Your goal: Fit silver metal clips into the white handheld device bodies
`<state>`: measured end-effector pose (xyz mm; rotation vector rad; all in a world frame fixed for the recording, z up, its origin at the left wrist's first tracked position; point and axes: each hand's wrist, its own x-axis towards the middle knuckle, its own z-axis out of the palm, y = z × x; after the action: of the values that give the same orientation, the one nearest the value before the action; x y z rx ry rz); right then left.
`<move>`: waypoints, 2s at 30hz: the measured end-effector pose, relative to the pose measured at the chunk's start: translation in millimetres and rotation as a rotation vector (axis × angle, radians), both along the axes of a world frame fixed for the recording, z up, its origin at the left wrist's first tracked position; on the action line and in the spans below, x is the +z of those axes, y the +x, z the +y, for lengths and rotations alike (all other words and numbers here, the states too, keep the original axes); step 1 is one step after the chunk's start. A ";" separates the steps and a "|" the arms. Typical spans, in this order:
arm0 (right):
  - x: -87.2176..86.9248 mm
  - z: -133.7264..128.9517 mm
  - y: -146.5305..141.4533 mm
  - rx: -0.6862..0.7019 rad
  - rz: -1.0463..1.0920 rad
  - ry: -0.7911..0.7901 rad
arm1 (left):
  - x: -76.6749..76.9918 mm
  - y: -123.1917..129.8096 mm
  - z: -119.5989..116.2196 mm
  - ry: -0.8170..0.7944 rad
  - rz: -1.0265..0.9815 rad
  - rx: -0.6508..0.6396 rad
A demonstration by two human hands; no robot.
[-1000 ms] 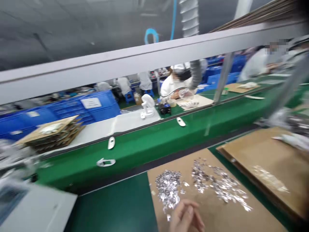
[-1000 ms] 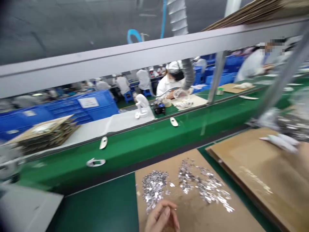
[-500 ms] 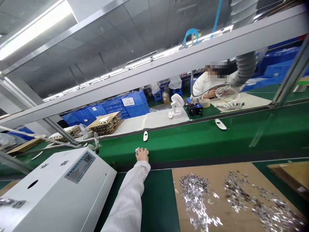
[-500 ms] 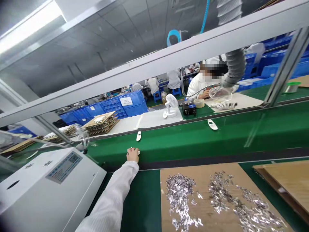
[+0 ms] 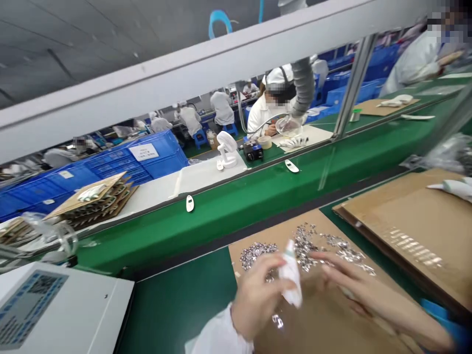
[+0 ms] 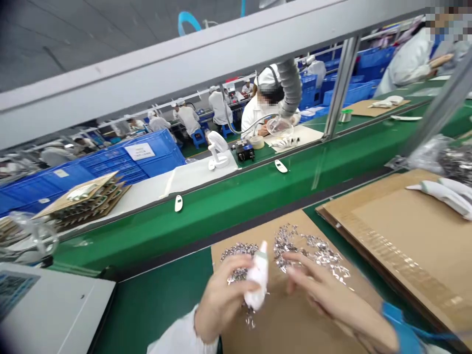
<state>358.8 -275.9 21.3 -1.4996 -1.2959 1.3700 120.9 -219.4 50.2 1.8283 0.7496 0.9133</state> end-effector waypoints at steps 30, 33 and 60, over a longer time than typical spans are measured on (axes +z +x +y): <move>-49.7 25.4 19.5 0.005 -0.975 0.231 | -86.5 71.8 -61.2 -1.230 -0.591 0.177; -37.1 18.8 15.4 0.023 -0.909 0.252 | -83.3 70.6 -62.1 -1.227 -0.568 0.170; -25.7 -31.3 -24.1 0.407 -0.669 0.489 | -93.2 75.3 -68.5 -1.087 -0.512 0.291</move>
<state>334.7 -307.1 -4.4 -1.4284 -2.2597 0.6732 196.2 -287.9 -43.0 0.5172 0.9253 0.8414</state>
